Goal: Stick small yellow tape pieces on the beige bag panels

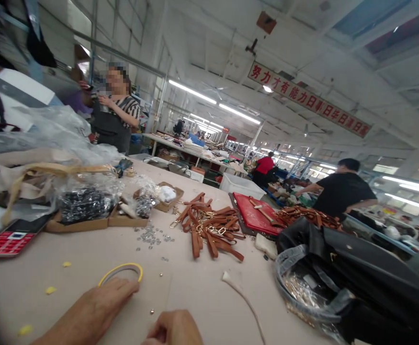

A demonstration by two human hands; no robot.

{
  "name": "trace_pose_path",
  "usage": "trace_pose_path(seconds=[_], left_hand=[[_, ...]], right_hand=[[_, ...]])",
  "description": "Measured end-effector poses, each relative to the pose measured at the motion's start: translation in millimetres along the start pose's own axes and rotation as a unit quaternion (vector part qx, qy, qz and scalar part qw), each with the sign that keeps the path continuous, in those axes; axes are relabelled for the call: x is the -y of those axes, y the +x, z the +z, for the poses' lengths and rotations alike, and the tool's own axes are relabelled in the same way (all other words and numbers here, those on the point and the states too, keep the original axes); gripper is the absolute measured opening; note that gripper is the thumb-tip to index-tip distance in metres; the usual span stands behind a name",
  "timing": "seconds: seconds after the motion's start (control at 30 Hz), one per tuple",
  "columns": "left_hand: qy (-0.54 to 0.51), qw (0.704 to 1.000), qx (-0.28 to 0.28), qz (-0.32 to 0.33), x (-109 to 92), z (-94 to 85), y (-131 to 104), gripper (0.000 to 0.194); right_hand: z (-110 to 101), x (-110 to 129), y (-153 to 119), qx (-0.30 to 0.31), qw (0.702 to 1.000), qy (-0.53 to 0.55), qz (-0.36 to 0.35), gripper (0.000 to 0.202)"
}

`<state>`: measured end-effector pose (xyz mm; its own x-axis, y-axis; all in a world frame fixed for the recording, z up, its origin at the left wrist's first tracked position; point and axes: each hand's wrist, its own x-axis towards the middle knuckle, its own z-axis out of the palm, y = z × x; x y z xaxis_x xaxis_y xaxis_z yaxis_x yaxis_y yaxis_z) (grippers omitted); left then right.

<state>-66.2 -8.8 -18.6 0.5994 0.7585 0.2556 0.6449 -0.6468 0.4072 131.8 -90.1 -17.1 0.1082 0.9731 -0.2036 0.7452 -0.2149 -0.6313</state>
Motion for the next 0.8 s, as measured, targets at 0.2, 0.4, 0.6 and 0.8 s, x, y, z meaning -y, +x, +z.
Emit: trace_pose_path(seconds=[0.2,0.4,0.6,0.8], left_hand=[[-0.093,0.984,-0.084,0.123,-10,-13.4,-11,0.033],[-0.085,0.990,-0.016,0.109,-19,-15.7,-15,0.044],[-0.078,0.990,0.005,0.115,-24,-14.8,-16,0.043],[-0.063,0.992,0.019,0.105,-30,-13.3,-17,0.039]], right_hand=[[-11,11,-6,-0.113,0.972,0.163,-0.128,0.026],[-5,12,-3,-0.166,0.937,0.139,-0.275,0.022],[-1,17,-3,-0.168,0.918,0.074,-0.352,0.019],[6,17,-5,-0.200,0.908,0.032,-0.366,0.015]])
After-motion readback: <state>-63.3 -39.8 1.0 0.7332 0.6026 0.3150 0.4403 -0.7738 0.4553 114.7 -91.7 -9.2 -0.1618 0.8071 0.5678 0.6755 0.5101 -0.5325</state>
